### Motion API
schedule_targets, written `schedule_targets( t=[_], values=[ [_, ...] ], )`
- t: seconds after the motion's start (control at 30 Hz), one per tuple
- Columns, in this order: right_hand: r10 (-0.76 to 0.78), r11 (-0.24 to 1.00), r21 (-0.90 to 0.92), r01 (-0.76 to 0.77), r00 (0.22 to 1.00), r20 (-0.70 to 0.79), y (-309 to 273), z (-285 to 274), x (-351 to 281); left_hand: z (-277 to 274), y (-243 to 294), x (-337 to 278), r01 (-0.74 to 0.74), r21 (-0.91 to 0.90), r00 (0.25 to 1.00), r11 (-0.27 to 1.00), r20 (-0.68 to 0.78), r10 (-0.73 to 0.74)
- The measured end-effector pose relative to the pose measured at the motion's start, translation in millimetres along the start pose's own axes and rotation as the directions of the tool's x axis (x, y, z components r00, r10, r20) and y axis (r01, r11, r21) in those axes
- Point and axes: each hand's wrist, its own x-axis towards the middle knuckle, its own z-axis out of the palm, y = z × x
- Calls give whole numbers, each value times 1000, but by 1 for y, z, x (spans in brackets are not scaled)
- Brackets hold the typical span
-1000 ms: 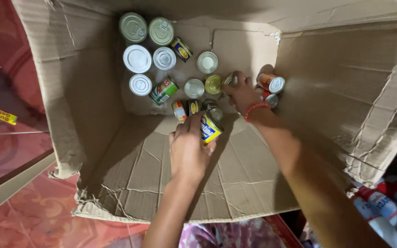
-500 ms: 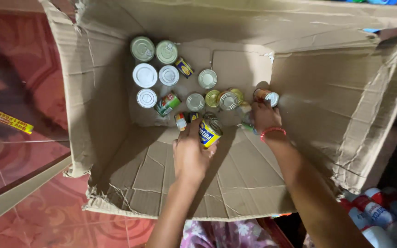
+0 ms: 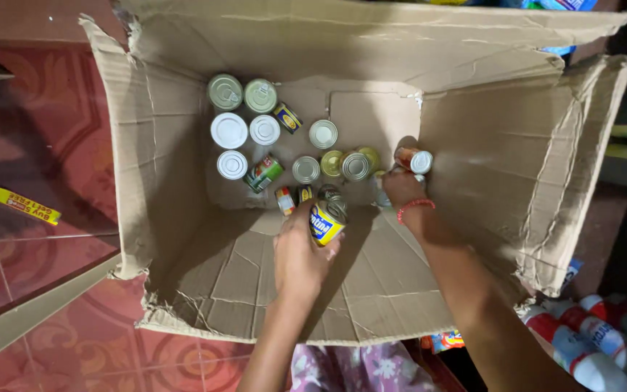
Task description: Stocking canned goods from a box onto retail shelves.
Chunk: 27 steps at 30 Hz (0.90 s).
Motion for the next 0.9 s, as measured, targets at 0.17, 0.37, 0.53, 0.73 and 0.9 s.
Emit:
schedule_targets(
  t=[0.17,0.37,0.53,0.73,0.9],
  values=[
    [18,991,125,-46,976,215,-30,-37,-4,-1,3,1,16,7,1000,1000,15,-16],
    [66,938,284,-200,905,419,-33,6,-17,8,-6,-2,35,19,999,999,17,-36],
    [224,805,481,-347,929,296,-24,61,0,12,-10,2,27,0,999,1000,31,-27],
    [34,952,276,-132,943,331,-21,61,6,6,-4,-3,38,-54,999,998,5,-37],
    [-276,739,660,135,954,115,1,34,-20,-12,24,-21,89,-166,995,982,-20,-93]
  ],
)
